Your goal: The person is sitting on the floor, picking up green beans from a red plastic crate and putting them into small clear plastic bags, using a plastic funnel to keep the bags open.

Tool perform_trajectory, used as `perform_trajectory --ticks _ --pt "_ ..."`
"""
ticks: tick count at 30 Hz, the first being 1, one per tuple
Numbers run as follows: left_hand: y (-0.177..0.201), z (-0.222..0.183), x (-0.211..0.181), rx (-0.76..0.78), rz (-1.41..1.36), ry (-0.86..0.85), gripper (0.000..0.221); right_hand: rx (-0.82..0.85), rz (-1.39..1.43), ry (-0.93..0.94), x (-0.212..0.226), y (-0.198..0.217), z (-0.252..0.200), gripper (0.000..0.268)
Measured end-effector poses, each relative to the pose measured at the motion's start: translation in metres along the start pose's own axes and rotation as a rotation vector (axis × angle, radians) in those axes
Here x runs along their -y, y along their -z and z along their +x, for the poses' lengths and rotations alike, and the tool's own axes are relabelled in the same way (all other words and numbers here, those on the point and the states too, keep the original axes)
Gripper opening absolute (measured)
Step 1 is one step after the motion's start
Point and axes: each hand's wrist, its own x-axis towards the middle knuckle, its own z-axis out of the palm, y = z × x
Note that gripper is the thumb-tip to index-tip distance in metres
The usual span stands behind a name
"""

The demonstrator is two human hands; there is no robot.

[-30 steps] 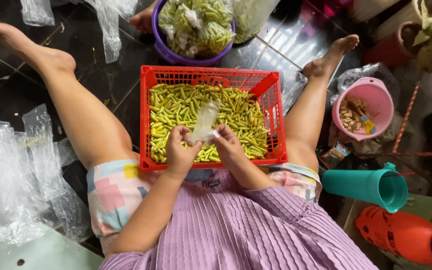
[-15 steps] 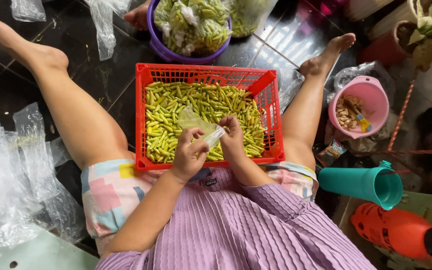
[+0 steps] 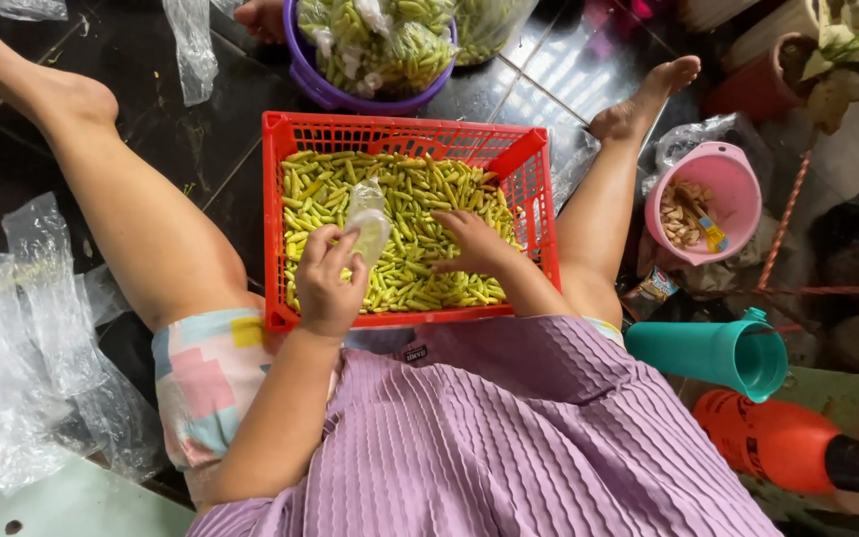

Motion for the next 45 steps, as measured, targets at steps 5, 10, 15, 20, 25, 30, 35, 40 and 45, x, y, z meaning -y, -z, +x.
perform_trajectory --ticks 5,10,15,20,25,30,35,40,45 --pt "0.014 0.009 0.006 -0.063 0.009 0.042 0.04 0.08 -0.17 -0.052 0.026 0.012 0.014 0.119" --pt "0.013 0.002 0.014 -0.082 -0.031 0.113 0.037 0.184 -0.19 -0.121 0.03 0.001 0.031 0.126" --pt "0.013 0.003 0.015 -0.109 -0.073 0.084 0.035 -0.137 -0.028 -0.051 -0.034 -0.029 0.045 0.049" --pt "0.011 0.008 0.01 -0.073 -0.107 0.057 0.035 -0.114 -0.021 -0.029 -0.038 -0.03 0.033 0.083" --pt "0.014 0.013 0.001 -0.059 -0.128 0.03 0.036 0.031 -0.106 -0.1 0.001 -0.021 0.025 0.101" --pt "0.012 0.012 0.002 -0.039 -0.119 0.015 0.037 0.143 -0.335 -0.145 0.03 -0.016 0.018 0.129" --pt "0.011 0.01 0.001 -0.03 -0.106 0.022 0.037 0.12 -0.448 -0.068 0.027 -0.024 0.022 0.116" --pt "0.013 0.009 0.0 -0.001 -0.114 0.037 0.038 -0.017 -0.482 -0.01 0.016 -0.044 0.03 0.099" --pt "0.008 0.005 0.006 0.008 -0.108 0.056 0.037 0.054 -0.455 0.017 0.021 -0.04 0.031 0.108"
